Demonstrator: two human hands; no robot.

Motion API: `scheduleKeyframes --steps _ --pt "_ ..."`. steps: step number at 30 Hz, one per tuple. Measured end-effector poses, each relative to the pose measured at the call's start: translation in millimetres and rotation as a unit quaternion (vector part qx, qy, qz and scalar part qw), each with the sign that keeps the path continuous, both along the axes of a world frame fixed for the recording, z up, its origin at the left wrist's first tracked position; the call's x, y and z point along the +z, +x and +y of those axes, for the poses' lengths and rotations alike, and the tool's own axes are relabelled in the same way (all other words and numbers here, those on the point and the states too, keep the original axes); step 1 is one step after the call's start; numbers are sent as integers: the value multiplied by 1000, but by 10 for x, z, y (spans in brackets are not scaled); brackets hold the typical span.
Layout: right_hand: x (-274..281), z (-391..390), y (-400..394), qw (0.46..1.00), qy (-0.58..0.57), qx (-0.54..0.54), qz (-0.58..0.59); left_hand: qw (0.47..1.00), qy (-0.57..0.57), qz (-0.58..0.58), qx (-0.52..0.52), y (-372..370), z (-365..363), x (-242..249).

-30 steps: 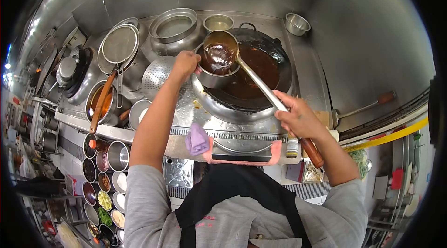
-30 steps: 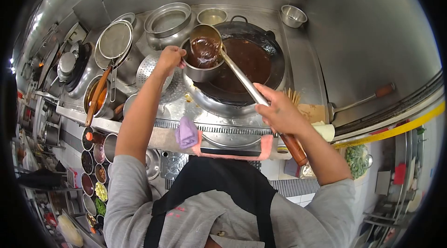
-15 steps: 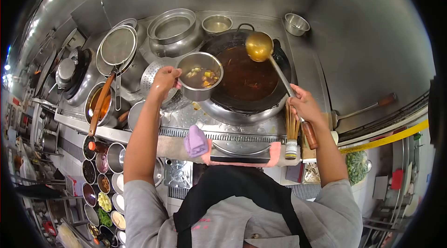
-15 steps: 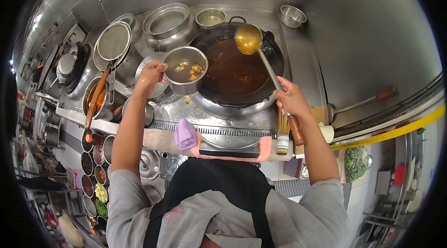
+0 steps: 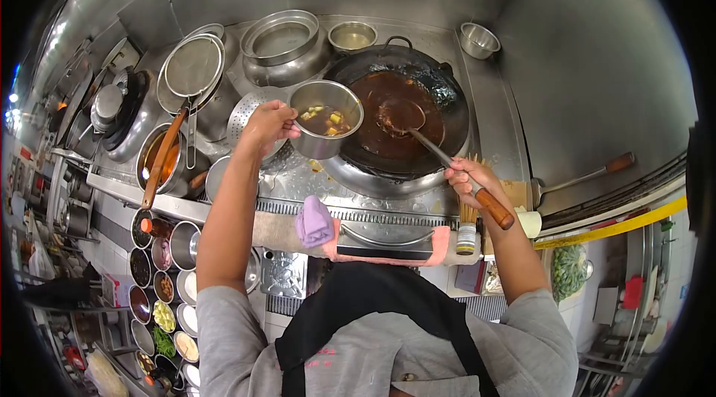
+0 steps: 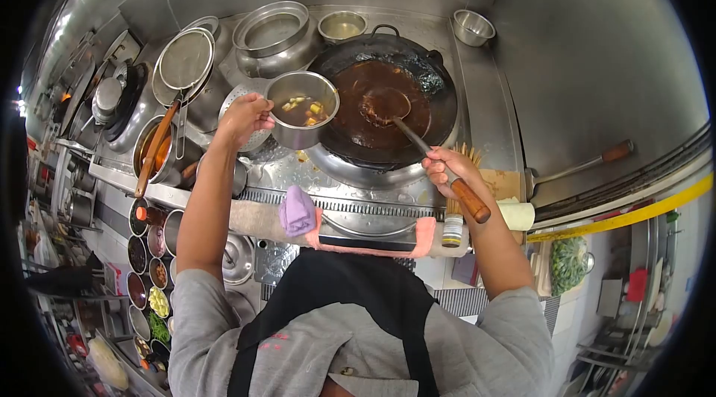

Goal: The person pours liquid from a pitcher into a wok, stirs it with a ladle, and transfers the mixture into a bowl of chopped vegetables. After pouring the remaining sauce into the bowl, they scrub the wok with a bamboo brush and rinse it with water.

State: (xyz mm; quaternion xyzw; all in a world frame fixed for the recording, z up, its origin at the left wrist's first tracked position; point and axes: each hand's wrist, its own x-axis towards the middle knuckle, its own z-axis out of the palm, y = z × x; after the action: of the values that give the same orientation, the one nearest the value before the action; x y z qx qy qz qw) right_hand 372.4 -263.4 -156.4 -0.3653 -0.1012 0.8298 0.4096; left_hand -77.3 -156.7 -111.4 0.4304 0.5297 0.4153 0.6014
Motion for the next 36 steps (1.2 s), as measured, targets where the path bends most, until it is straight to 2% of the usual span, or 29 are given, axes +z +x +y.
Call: scheduleKeyframes --steps 5,9,15,19,22,24,26,29,35,36 --pt "447 -142 -66 1000 21 16 -10 1000 6 -14 -2 76 41 43" --pt "885 -248 -140 994 80 13 -77 999 10 -37 -3 147 84 40" --pt "1426 -377 -363 982 151 43 -102 999 14 -44 1 194 94 4" --pt "1550 -449 -583 971 157 65 -169 997 25 -68 4 191 72 -39" --pt "1449 -490 -746 947 185 99 -244 997 26 -72 10 164 44 -72" --pt "1363 -542 -849 916 225 138 -303 996 29 -79 11 127 8 -100" --pt "1292 -596 -908 855 289 171 -395 995 34 -88 14 81 -6 -148" --pt "1131 -644 -832 715 445 164 -513 994 40 -100 19 3 -36 -233" --pt "1238 -535 -662 889 282 120 -341 994 42 -97 11 -65 -124 -260" --pt "1159 -449 -585 899 277 94 -324 994 41 -97 12 -64 -118 -265"
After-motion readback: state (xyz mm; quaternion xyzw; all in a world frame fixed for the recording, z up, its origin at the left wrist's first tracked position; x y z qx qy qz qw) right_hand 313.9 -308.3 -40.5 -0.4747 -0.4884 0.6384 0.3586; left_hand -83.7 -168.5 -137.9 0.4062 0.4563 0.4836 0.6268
